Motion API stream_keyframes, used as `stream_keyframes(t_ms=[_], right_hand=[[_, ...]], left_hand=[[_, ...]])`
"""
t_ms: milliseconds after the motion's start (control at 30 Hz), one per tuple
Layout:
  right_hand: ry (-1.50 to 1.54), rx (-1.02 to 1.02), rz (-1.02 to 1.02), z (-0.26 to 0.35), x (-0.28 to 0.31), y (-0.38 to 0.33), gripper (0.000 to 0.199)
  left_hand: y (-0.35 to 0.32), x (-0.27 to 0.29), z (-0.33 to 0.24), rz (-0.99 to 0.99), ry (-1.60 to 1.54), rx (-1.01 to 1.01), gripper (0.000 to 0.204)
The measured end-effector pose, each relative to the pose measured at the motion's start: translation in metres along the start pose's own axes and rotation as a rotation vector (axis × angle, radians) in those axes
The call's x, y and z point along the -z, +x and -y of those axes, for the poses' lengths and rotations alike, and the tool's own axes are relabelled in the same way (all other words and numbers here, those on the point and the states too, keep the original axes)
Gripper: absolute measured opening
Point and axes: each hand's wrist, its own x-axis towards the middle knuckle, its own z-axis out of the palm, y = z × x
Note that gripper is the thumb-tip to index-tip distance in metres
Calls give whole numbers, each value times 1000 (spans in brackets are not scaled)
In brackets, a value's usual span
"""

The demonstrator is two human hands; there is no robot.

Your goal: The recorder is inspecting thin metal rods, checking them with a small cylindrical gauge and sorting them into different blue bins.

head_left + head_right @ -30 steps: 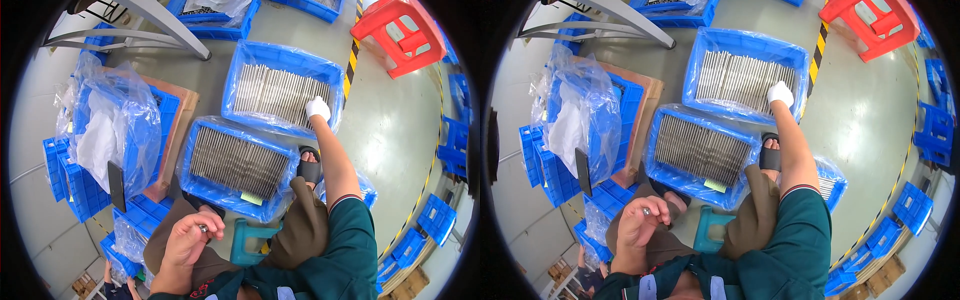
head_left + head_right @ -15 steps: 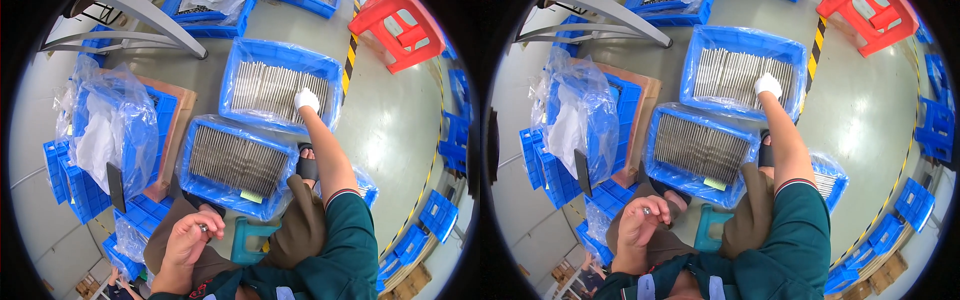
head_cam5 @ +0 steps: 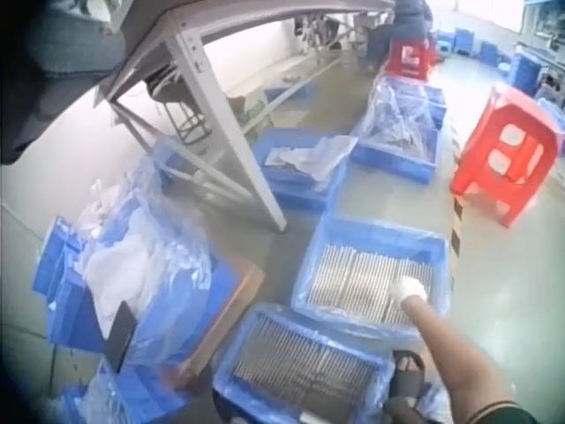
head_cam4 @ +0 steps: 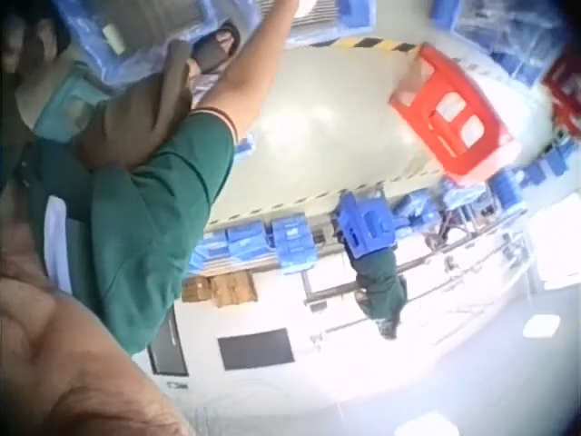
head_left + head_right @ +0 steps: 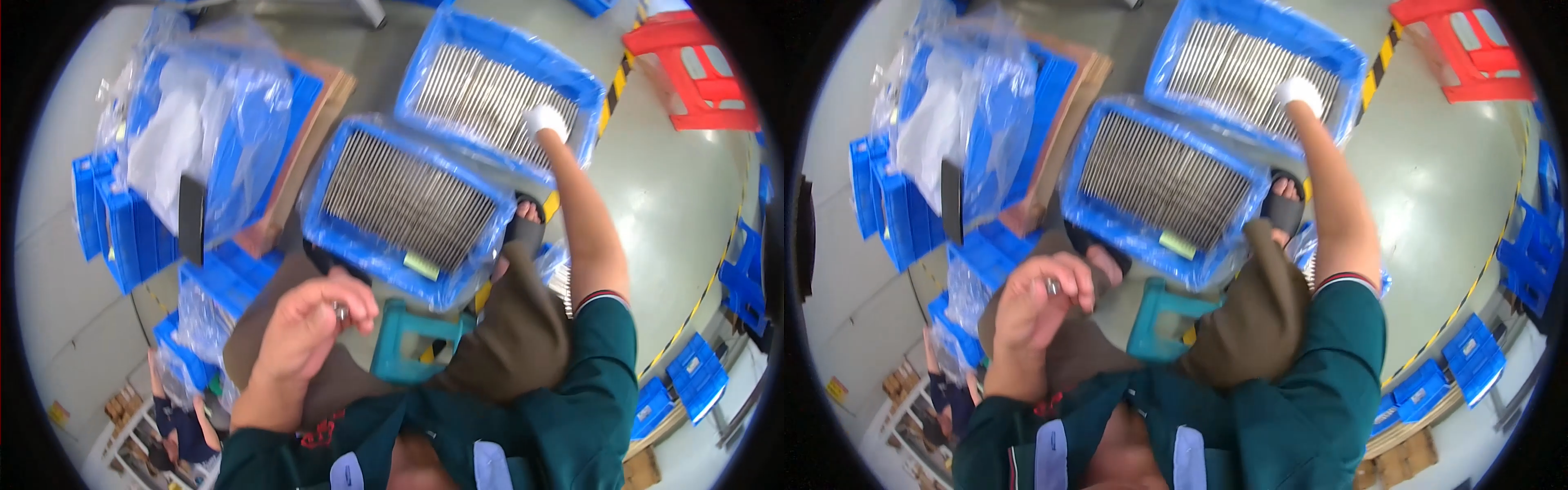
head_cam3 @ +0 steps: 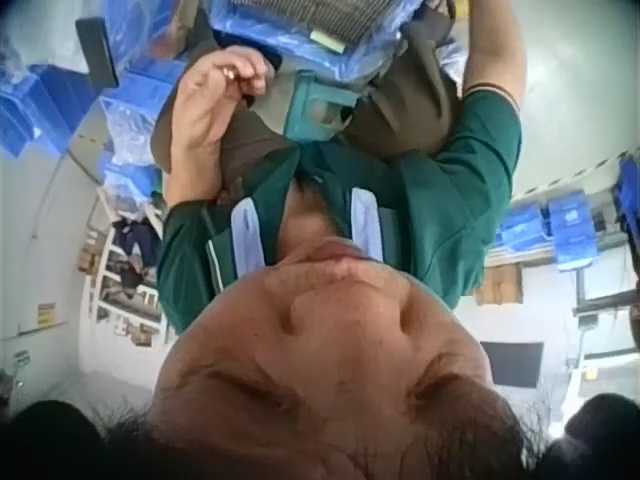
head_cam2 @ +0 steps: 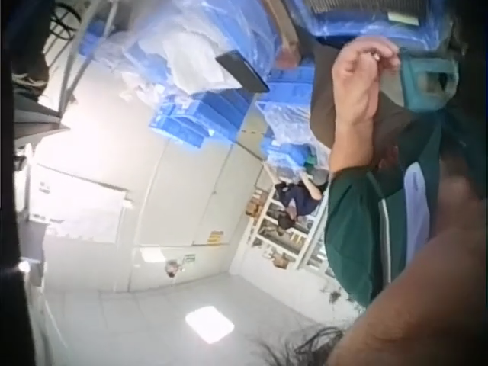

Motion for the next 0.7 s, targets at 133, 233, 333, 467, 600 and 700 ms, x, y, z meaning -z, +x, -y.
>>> stream_keyframes(t_ms=[133, 233, 333, 467, 600, 700], right_hand=[[43, 220, 30, 43, 62, -17, 37], [115, 224, 189, 91, 97, -74, 31], [-194, 387, 308, 115, 92, -99, 34], [-861, 964, 313, 134, 30, -147, 30], [58, 117, 568, 130, -106, -173, 54], [129, 141, 655, 114, -193, -186, 59]], left_hand=[[-11, 13, -9, -97, -9, -127, 37], [-17, 23, -14, -163, -111, -176, 36], [-19, 28, -20, -168, -204, -222, 33], [-30, 32, -23, -169, -251, -222, 34], [-39, 35, -23, -152, -270, -216, 33], [-33, 31, -21, -103, -326, -209, 34]])
